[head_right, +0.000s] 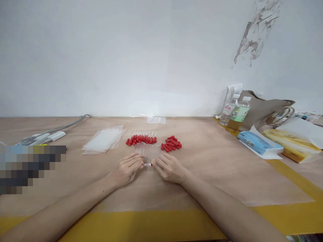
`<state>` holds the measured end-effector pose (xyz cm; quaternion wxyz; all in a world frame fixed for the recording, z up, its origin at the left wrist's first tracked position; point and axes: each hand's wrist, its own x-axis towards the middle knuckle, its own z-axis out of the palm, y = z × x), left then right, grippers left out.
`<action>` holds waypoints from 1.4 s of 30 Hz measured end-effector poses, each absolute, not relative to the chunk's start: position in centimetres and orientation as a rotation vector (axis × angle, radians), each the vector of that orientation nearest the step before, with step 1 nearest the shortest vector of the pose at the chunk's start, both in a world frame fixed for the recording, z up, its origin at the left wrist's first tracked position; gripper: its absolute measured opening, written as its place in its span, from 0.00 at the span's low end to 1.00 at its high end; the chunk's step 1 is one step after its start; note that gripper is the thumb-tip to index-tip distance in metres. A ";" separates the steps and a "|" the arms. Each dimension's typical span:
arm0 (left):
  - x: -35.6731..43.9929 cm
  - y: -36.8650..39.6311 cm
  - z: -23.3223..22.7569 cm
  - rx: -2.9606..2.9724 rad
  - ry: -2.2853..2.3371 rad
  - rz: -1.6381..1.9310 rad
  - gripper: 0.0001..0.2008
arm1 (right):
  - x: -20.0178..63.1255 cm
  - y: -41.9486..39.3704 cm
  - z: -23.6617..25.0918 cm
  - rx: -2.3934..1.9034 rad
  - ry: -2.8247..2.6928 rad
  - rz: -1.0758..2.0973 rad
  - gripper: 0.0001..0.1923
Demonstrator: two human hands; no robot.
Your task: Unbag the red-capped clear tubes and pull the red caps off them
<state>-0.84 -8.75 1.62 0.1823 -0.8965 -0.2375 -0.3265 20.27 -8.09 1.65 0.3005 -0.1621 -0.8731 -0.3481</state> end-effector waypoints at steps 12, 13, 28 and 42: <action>-3.4 -5.8 1.6 -2.372 -1.233 -1.166 0.10 | 25.7 -4.0 1.3 -1.076 -1.801 -0.292 0.11; -3.2 -5.5 1.5 -2.388 -1.216 -1.173 0.10 | 25.8 -3.7 1.3 -1.088 -1.763 -0.226 0.12; -2.6 -4.6 1.0 -2.529 -0.850 -1.127 0.08 | 26.8 -1.4 0.2 -1.269 -1.573 0.146 0.09; -0.6 -5.1 0.9 -2.651 -1.024 -1.048 0.13 | 27.7 -0.3 -0.7 -1.454 -1.520 0.161 0.11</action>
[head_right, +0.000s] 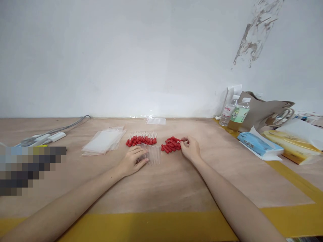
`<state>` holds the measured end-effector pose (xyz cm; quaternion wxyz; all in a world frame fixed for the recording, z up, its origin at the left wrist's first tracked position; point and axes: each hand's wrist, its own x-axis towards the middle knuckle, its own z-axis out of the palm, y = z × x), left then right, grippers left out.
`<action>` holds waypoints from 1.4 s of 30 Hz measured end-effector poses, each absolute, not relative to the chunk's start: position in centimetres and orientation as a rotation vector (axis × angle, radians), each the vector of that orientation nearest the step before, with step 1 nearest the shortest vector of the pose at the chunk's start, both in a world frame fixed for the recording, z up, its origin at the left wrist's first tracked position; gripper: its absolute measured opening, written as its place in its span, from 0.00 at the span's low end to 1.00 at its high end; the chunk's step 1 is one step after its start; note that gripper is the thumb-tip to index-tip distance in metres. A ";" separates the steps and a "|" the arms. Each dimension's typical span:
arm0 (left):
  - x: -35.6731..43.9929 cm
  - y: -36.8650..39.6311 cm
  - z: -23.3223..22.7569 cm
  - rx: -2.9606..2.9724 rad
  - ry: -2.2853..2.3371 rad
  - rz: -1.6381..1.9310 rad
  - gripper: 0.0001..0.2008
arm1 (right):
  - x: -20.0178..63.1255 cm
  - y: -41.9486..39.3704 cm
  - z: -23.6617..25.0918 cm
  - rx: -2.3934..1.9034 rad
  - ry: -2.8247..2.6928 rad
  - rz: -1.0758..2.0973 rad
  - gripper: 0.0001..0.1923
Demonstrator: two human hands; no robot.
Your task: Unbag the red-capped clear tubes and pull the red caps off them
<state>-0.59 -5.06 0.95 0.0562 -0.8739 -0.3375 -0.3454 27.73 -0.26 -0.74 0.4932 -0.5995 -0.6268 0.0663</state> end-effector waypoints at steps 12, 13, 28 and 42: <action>-2.3 -5.9 1.4 -2.711 -1.106 -0.959 0.22 | 28.7 0.5 -1.3 -1.475 -1.496 0.366 0.16; -2.5 -5.9 1.4 -2.714 -1.113 -0.952 0.22 | 28.8 0.6 -1.4 -1.474 -1.487 0.385 0.17; -2.9 -6.7 1.0 -2.677 -1.386 -1.009 0.25 | 26.1 0.6 2.6 -1.528 -1.726 0.023 0.13; -3.1 -6.6 1.4 -2.743 -1.270 -0.980 0.14 | 16.5 2.0 4.9 -1.493 -2.394 -0.213 0.08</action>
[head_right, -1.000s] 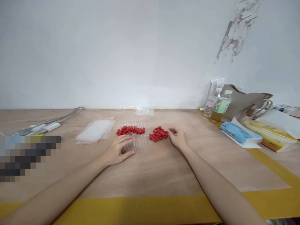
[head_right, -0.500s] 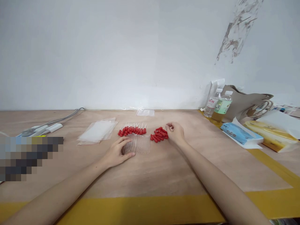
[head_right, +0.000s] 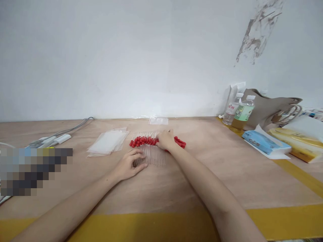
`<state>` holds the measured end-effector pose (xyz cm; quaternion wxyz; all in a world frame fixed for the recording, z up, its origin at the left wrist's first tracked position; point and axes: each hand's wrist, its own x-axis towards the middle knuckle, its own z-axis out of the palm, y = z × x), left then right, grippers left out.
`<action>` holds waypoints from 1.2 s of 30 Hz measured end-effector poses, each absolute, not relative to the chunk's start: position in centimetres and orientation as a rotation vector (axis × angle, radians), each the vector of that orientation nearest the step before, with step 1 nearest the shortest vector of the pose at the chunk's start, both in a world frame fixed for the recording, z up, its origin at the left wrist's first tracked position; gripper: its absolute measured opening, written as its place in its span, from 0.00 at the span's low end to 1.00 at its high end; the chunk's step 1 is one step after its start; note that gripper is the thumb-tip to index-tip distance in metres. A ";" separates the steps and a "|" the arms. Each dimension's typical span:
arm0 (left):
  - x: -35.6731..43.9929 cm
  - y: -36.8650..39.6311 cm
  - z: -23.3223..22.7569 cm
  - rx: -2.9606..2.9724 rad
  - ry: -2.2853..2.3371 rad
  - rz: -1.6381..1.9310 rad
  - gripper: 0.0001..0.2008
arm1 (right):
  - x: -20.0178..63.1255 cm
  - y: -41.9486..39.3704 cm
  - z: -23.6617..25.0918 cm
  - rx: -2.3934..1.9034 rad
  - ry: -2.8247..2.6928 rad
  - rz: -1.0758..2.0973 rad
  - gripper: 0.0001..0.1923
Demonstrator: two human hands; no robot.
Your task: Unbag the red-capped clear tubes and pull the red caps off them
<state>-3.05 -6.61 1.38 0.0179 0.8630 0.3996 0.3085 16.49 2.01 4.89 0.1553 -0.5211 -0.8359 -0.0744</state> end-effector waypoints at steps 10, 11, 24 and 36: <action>-3.2 -6.5 1.6 2.582 1.334 1.030 0.20 | 18.3 -1.0 6.1 -1.317 -2.180 -0.417 0.12; -3.2 -6.6 1.7 2.574 1.339 1.041 0.20 | 18.7 -1.7 6.0 -1.256 -2.110 -0.398 0.12; -2.7 -7.0 2.3 2.557 1.424 1.259 0.20 | 19.9 -7.8 1.0 -0.917 -1.981 0.039 0.10; -1.1 -7.0 1.2 3.199 1.033 1.114 0.07 | 18.9 -8.6 1.0 -0.867 -2.157 -0.034 0.10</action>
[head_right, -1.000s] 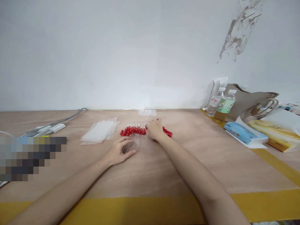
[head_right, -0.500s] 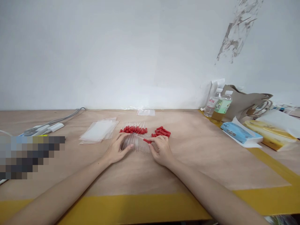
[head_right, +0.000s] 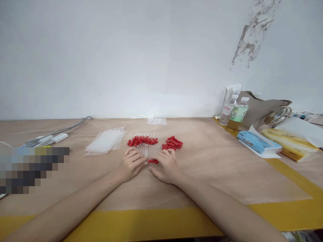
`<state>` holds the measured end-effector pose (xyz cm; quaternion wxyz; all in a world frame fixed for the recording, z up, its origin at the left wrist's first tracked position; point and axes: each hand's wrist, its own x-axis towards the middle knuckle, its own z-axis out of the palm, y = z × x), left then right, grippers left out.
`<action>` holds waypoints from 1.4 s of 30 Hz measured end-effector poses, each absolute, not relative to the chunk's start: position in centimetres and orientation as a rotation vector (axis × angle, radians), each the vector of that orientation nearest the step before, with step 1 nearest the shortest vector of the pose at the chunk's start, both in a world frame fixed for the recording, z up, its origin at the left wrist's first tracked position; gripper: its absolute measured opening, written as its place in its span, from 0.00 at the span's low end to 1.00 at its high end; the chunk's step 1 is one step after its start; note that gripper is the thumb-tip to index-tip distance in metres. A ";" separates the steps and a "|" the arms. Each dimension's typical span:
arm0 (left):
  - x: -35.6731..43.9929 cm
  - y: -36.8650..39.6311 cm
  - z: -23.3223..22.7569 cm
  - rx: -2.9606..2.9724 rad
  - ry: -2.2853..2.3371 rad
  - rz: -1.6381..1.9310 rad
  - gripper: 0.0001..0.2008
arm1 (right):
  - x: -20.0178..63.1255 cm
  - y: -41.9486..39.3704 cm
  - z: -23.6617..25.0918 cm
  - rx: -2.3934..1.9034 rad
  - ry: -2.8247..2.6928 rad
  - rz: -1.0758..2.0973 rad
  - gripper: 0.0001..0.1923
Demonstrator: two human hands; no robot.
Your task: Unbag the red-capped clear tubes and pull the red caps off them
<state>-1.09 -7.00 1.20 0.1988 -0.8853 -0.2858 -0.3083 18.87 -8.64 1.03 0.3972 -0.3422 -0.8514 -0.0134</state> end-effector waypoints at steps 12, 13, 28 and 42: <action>-1.1 -8.1 1.6 -2.537 -0.730 -0.798 0.08 | 19.3 -9.1 0.9 -0.761 -2.213 -0.577 0.08; -1.0 -8.2 1.6 -2.539 -0.721 -0.810 0.08 | 19.4 -9.1 0.8 -0.751 -2.209 -0.614 0.08; -0.8 -8.1 1.5 -2.591 -0.740 -0.815 0.10 | 19.3 -8.9 1.3 -0.688 -2.213 -0.550 0.09; -0.5 -8.8 2.1 -2.599 -0.765 -0.791 0.11 | 19.5 -8.7 0.3 -0.562 -2.098 -0.853 0.06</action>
